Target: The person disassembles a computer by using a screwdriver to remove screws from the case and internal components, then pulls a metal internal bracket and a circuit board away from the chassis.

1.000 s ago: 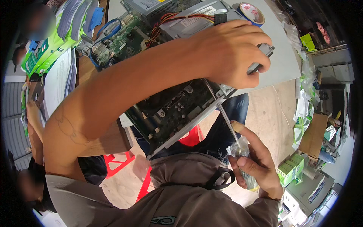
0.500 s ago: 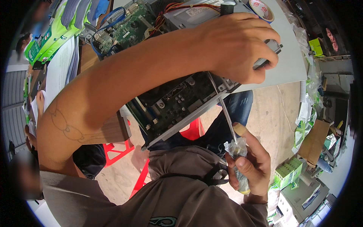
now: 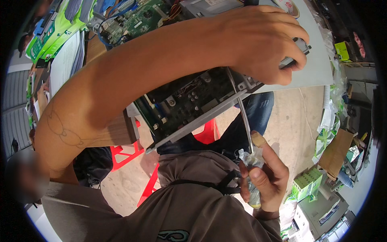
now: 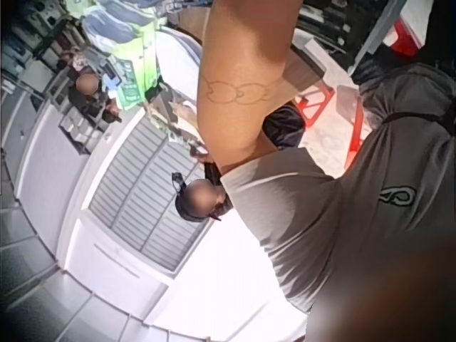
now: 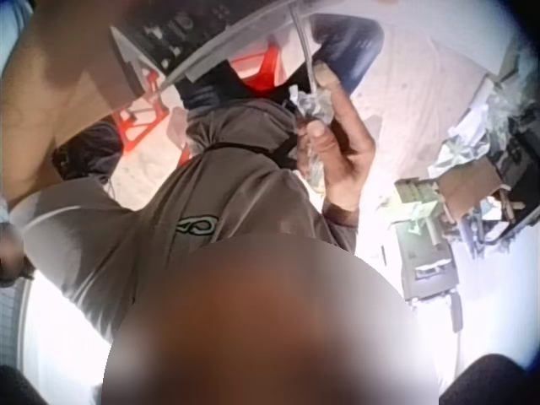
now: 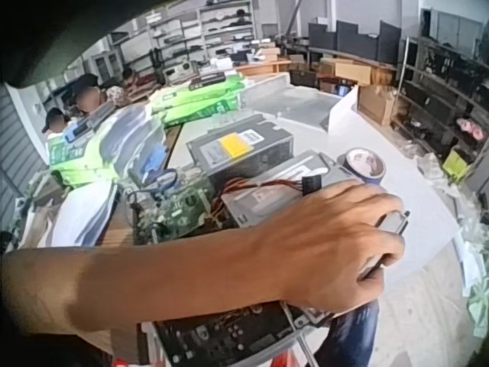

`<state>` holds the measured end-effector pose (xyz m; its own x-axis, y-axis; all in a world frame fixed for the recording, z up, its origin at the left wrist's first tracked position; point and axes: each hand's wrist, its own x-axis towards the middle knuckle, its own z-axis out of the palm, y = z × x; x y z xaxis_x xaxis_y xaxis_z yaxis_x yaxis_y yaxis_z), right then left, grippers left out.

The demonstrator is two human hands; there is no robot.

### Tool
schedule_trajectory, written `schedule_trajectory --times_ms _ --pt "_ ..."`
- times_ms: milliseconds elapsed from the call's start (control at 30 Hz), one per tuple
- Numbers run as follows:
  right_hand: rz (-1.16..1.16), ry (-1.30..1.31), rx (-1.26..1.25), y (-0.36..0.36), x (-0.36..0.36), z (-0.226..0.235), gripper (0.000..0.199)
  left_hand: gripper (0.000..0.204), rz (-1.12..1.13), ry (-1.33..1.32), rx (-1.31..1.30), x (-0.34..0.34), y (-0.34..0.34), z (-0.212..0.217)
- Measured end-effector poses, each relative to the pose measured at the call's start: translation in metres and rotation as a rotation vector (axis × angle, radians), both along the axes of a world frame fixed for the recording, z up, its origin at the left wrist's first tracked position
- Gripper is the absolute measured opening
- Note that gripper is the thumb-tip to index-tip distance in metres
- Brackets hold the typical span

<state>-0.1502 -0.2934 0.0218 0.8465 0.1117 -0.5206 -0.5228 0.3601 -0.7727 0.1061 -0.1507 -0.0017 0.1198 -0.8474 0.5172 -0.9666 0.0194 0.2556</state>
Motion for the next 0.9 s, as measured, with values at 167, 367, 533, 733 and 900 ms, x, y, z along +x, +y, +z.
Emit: schedule_trajectory --times_ms 167,367,533,733,900 --pt "0.062 -0.065 0.032 -0.003 -0.003 -0.006 0.058 0.014 0.190 -0.113 -0.218 0.001 -0.016 -0.024" --pt "-0.061 0.040 0.034 0.001 0.001 -0.002 0.073 0.008 0.115 -0.053 -0.234 0.002 -0.020 -0.023" --pt "0.100 0.001 0.157 -0.023 0.007 -0.006 0.062 0.008 0.123 -0.059 -0.251 0.003 -0.016 -0.024" --pt "0.604 -0.422 -0.157 -0.134 0.001 -0.014 0.063 0.007 0.137 -0.031 -0.318 0.004 -0.019 -0.032" --pt "0.282 -0.676 -0.162 -0.191 -0.012 -0.027 0.065 0.008 0.156 0.028 -0.383 0.001 -0.019 -0.031"
